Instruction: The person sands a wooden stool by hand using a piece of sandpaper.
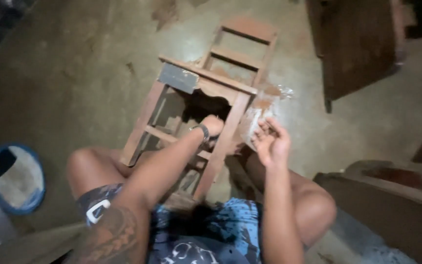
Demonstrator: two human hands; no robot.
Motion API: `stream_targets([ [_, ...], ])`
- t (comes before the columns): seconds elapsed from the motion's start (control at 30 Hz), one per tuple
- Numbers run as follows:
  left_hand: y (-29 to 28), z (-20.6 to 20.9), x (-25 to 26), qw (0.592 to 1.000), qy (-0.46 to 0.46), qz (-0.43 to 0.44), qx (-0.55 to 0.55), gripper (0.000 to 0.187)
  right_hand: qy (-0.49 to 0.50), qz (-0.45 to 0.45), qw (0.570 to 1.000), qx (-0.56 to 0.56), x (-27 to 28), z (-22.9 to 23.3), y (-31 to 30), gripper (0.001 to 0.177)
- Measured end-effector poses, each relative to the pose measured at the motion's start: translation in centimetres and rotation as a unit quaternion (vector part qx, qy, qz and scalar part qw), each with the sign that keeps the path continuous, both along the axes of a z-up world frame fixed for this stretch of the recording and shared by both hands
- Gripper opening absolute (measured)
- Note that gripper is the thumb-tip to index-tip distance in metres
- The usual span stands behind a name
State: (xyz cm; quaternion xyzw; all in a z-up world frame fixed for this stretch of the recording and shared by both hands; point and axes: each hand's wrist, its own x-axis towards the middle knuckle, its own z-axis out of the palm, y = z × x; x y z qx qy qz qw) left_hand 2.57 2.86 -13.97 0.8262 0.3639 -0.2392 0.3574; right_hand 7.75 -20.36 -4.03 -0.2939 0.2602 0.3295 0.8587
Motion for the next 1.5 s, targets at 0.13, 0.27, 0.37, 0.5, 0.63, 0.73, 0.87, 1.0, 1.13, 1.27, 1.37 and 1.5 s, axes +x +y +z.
stream_targets([
  [0.13,-1.0,7.3,-1.0,0.994,0.019,-0.104,0.014,0.042,-0.003,0.01,1.0,-0.021,-0.5,0.4,-0.1,0.018],
  [0.27,-0.9,1.3,-4.1,0.995,0.007,0.001,-0.104,0.047,-0.036,0.032,0.997,-0.056,-0.3,0.7,-0.1,0.021],
  [0.37,0.8,3.3,-3.5,0.904,0.01,0.206,-0.375,0.067,-0.03,0.016,0.997,-0.063,-0.6,-2.0,-0.2,0.016],
  [0.5,2.4,5.2,-4.9,0.84,-0.023,0.3,-0.451,0.078,-0.005,-0.012,0.997,-0.07,-1.3,-2.4,1.5,0.015],
  [0.63,-0.1,9.3,-4.0,0.941,-0.096,-0.321,0.049,0.027,0.005,-0.01,0.997,-0.079,-1.0,-2.8,2.0,0.013],
  [0.73,-2.1,13.8,-3.2,0.988,0.098,-0.021,-0.117,0.051,0.012,0.035,0.998,-0.056,-1.3,-4.7,1.3,0.023],
  [0.87,-1.3,4.3,-3.3,0.925,0.032,0.289,-0.245,0.024,0.014,0.029,0.998,-0.047,-1.0,-5.1,0.7,0.028],
  [1.0,-1.8,4.6,-3.2,0.852,0.007,0.423,-0.307,0.016,0.022,0.032,0.998,-0.039,-1.1,-5.1,0.7,0.032],
  [1.13,-2.5,2.5,-3.8,0.826,-0.011,0.456,-0.332,0.014,0.027,0.032,0.999,-0.016,-1.6,-4.9,0.7,0.034],
  [1.27,-4.1,8.1,-3.2,0.817,-0.013,0.463,-0.343,0.021,0.024,0.021,0.999,0.013,-2.0,-4.3,0.8,0.033],
  [1.37,-3.9,6.7,-3.4,0.817,-0.017,0.456,-0.352,0.025,0.018,0.021,0.999,0.029,-2.0,-4.0,0.9,0.034],
  [1.5,-8.6,25.3,0.8,0.873,0.028,0.374,-0.313,0.099,0.032,0.031,0.998,0.032,-2.4,-2.4,1.1,0.033],
])
